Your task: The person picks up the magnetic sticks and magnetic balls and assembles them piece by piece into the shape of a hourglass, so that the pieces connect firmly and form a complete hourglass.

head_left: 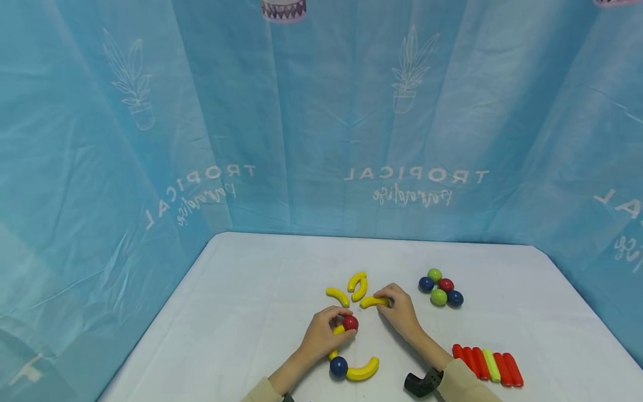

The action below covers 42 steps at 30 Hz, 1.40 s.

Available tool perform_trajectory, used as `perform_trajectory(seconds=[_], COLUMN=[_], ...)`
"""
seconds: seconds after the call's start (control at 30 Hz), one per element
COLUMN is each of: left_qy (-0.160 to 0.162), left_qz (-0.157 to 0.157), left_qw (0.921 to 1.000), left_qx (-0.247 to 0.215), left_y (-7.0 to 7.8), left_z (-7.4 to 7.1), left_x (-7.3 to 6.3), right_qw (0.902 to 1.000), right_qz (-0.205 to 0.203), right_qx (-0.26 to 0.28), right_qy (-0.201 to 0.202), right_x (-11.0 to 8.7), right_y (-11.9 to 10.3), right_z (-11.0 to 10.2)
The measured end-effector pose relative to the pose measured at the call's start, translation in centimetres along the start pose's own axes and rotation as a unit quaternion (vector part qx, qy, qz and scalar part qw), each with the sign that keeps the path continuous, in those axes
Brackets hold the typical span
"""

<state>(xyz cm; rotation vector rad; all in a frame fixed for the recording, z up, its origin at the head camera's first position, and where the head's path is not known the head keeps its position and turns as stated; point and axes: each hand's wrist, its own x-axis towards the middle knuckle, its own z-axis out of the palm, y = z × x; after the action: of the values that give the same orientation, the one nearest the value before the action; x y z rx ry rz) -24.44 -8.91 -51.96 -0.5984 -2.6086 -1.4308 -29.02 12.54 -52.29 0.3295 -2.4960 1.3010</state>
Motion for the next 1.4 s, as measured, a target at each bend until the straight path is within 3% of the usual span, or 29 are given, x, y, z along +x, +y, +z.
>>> perform_trajectory(seconds=[0.3,0.43,0.6,0.77,1.0,1.2,1.4], left_qy=[0.024,0.037,0.039,0.041,0.039,0.030,0.035], left_qz=[-0.020,-0.031,-0.026,-0.021,-0.031,-0.052,-0.044], left_qw=[0.9995,0.9987,0.9986,0.9985,0.9970,0.9940,0.9925], left_qx=[0.010,0.017,0.023,0.031,0.060,0.091,0.108], left_y=[0.1,0.0,-0.1,-0.2,0.0,0.3,0.2], left_z=[0.0,-0.1,-0.1,0.0,0.2,0.2,0.4], left_x=[0.0,0.2,0.1,-0.1,-0.1,0.0,0.1], right_qw=[0.9998,0.9993,0.9975,0.9971,0.9973,0.9958,0.9949], right_qz=[0.004,0.002,0.006,0.012,0.010,-0.005,-0.001], right_qx=[-0.001,0.031,0.070,0.064,0.059,0.060,0.057], right_qy=[0.019,0.023,-0.004,-0.038,-0.043,-0.069,-0.084], right_x=[-1.5,-2.2,-3.0,-3.5,-3.8,-3.9,-3.9], right_y=[0.5,-0.1,-1.3,-2.2,-2.6,-2.8,-2.7], right_z=[-0.8,-0.9,-0.4,0.2,0.3,0.4,0.2])
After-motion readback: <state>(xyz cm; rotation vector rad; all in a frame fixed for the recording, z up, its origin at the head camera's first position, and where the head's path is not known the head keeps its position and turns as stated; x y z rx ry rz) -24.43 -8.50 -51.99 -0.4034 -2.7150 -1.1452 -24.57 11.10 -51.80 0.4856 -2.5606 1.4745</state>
